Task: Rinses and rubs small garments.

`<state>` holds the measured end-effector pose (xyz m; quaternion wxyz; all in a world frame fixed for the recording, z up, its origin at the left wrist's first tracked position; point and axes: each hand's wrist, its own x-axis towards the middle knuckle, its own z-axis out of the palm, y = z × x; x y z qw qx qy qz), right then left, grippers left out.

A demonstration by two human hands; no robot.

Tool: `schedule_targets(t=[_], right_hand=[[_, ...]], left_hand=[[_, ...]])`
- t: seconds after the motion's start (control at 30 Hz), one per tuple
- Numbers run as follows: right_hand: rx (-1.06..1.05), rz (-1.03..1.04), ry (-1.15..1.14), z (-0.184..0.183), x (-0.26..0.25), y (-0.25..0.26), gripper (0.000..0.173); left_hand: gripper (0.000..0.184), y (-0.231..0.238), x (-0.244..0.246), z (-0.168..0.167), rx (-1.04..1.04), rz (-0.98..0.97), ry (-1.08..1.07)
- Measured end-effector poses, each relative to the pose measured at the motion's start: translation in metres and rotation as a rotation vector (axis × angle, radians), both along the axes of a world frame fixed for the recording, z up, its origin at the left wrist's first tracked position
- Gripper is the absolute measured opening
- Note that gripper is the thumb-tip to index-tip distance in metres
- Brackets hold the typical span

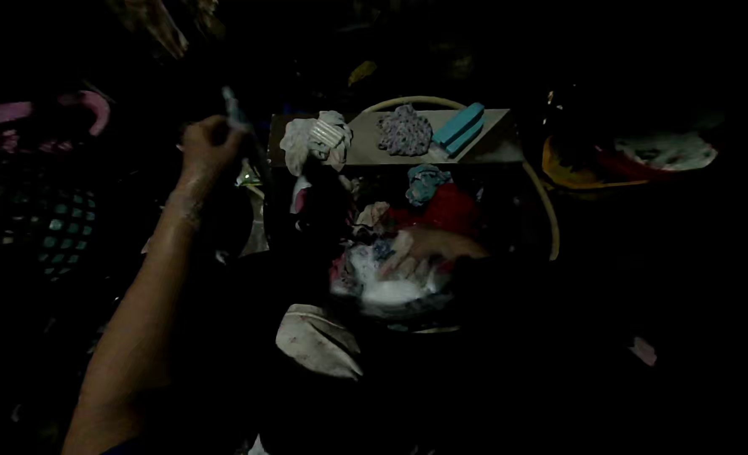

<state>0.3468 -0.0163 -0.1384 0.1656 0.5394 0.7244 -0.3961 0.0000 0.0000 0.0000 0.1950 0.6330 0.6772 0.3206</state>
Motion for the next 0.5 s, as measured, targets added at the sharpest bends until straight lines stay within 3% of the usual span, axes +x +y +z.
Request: schedule_targets(t=[0.07,0.13,0.23,0.3,0.37,0.4,0.5], right_hand=[[0.038,-0.133,0.236,0.017,0.005,0.006,0.033],[-0.029,-0.327,0.536,0.043,0.004,0.000,0.044],[-0.203,-0.588,1.121,0.057,0.004,-0.020,0.050],[-0.169,-0.754,1.398,0.053,0.009,-0.026,0.046],[-0.017,-0.877,1.491,0.053,0.020,-0.030,0.037],[0.077,-0.912,1.470,0.057,0.027,-0.033,0.032],[0.306,-0.848,1.290,0.073,0.048,-0.037,0.037]], left_hand=[[0.031,-0.006,0.039,0.019,-0.008,-0.162,-0.027],[0.029,-0.013,0.081,0.024,-0.004,-0.313,-0.091],[0.025,-0.022,0.139,0.016,0.041,-0.526,-0.175],[0.025,-0.028,0.162,0.005,0.071,-0.621,-0.206],[0.024,-0.034,0.169,-0.009,0.071,-0.657,-0.225],[0.025,-0.037,0.169,-0.017,0.035,-0.660,-0.234],[0.023,-0.040,0.162,-0.043,-0.105,-0.640,-0.253]])
